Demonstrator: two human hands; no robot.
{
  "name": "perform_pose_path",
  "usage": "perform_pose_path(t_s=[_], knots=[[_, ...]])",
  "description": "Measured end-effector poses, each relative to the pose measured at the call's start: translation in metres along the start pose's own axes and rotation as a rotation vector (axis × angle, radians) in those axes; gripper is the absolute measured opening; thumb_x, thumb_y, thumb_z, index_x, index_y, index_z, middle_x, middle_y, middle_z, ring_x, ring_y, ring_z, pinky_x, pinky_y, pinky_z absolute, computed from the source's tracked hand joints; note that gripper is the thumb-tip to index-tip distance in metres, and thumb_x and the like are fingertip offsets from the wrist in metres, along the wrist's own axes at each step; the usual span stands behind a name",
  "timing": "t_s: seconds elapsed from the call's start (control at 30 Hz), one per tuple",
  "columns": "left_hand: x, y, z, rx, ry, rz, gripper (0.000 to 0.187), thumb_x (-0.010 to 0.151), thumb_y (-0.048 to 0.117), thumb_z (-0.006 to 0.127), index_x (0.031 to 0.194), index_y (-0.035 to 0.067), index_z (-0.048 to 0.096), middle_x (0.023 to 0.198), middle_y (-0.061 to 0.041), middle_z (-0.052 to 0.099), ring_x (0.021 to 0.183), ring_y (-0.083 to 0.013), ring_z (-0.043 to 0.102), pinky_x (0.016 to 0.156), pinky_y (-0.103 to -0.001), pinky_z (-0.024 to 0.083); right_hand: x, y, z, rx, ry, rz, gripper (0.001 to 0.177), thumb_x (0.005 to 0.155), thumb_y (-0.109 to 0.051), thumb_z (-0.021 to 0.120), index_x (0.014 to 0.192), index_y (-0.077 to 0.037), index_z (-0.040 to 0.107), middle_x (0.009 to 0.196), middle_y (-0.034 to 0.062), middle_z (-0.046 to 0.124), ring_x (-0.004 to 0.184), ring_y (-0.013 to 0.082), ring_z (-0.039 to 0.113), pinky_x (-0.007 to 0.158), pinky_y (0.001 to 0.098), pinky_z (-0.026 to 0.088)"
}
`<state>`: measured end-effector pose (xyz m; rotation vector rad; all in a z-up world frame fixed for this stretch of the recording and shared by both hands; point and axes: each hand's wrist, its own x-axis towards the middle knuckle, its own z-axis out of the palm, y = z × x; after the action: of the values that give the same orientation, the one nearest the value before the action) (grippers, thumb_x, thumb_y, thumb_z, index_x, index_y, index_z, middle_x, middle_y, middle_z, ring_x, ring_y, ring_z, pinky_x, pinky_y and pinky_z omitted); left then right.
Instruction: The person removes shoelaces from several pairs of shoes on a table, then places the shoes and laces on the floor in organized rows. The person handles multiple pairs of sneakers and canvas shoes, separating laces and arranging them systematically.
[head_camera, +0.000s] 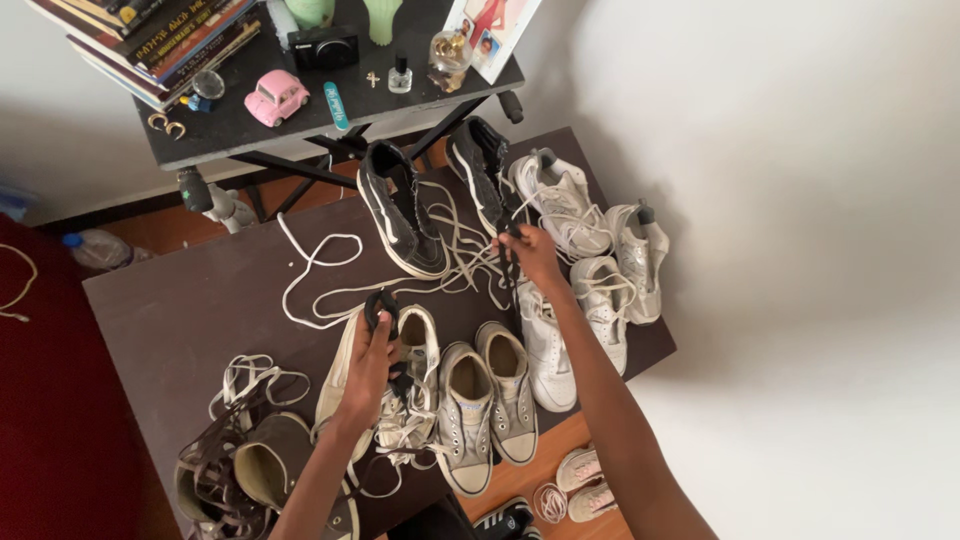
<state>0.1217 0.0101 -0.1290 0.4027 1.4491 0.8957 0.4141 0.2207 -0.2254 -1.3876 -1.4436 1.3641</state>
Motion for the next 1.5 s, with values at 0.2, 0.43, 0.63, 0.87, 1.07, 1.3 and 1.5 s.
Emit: perform_pose_path(t_s=[0.2, 0.43, 0.63, 0.87, 1.07, 1.3, 1.5], knots=[[0.004, 0.012, 0.019, 0.038, -0.061, 0.069, 0.065, 0.100, 0.053, 0.051, 0.151, 0.018, 0.031, 0.093, 0.001, 0.055, 0.082, -0.0114, 0.054, 0.071, -0.033, 0.044, -0.023, -0.096, -0.007, 0.293, 0.108, 0.099, 0.018, 0.097, -0.017, 0.065, 0.105, -0.002, 0.070, 0.101, 0.0141, 0.079, 0.093, 0.0210, 0.079, 0.077, 0.0322, 0.063], [0.026, 0.032, 0.083, 0.332, -0.126, 0.581, 0.108, 0.082, 0.025, 0.088, 0.157, 0.006, 0.012, 0.132, -0.013, 0.069, 0.106, -0.0226, 0.067, 0.092, -0.037, 0.052, -0.049, -0.176, -0.002, 0.390, -0.031, -0.077, 0.019, 0.099, -0.017, 0.066, 0.103, 0.001, 0.071, 0.102, 0.0193, 0.077, 0.095, 0.0300, 0.079, 0.086, 0.0416, 0.066], [0.049, 0.012, 0.140, 0.464, -0.237, 0.635, 0.117, 0.078, 0.031, 0.087, 0.156, 0.008, 0.004, 0.133, -0.009, 0.068, 0.117, -0.0376, 0.065, 0.099, -0.046, 0.050, -0.080, -0.219, 0.010, 0.450, -0.073, -0.158, 0.018, 0.100, -0.015, 0.068, 0.102, 0.002, 0.071, 0.100, 0.0187, 0.076, 0.093, 0.0314, 0.078, 0.089, 0.0461, 0.066], [0.069, -0.042, 0.154, 0.610, -0.266, 0.514, 0.093, 0.090, 0.056, 0.068, 0.156, 0.007, 0.023, 0.109, -0.017, 0.075, 0.103, -0.0399, 0.073, 0.092, -0.047, 0.054, -0.101, -0.299, -0.016, 0.627, 0.093, -0.304, 0.016, 0.104, -0.015, 0.066, 0.109, 0.000, 0.068, 0.097, 0.0125, 0.073, 0.082, 0.0260, 0.074, 0.078, 0.0413, 0.063], [0.057, -0.020, 0.141, 0.676, -0.268, 0.526, 0.055, 0.099, 0.056, 0.059, 0.117, 0.005, 0.068, 0.089, -0.014, 0.075, 0.075, -0.0305, 0.069, 0.071, -0.042, 0.052, -0.133, -0.362, -0.079, 0.731, 0.025, -0.603, 0.013, 0.115, -0.016, 0.063, 0.118, -0.004, 0.065, 0.096, 0.0086, 0.068, 0.055, 0.0037, 0.048, 0.052, 0.0179, 0.039], [0.009, 0.054, 0.135, 0.425, -0.345, 0.689, 0.026, 0.103, 0.025, 0.065, 0.094, 0.003, 0.076, 0.068, -0.006, 0.073, 0.050, -0.0073, 0.048, 0.047, -0.030, 0.038, -0.199, -0.334, -0.123, 0.204, 0.353, -0.405, 0.017, 0.111, -0.022, 0.066, 0.104, -0.007, 0.064, 0.089, 0.0012, 0.064, 0.066, 0.0080, 0.051, 0.062, 0.0247, 0.040], [-0.053, 0.092, 0.142, 0.326, -0.438, 0.821, 0.021, 0.104, 0.018, 0.062, 0.105, 0.004, 0.077, 0.065, -0.004, 0.058, 0.056, -0.0015, 0.042, 0.049, -0.026, 0.035, -0.227, -0.220, -0.075, -0.116, 0.097, 0.008, 0.040, 0.095, -0.017, 0.070, 0.134, -0.016, 0.064, 0.088, -0.0080, 0.054, 0.076, 0.0038, 0.049, 0.066, 0.0206, 0.045]])
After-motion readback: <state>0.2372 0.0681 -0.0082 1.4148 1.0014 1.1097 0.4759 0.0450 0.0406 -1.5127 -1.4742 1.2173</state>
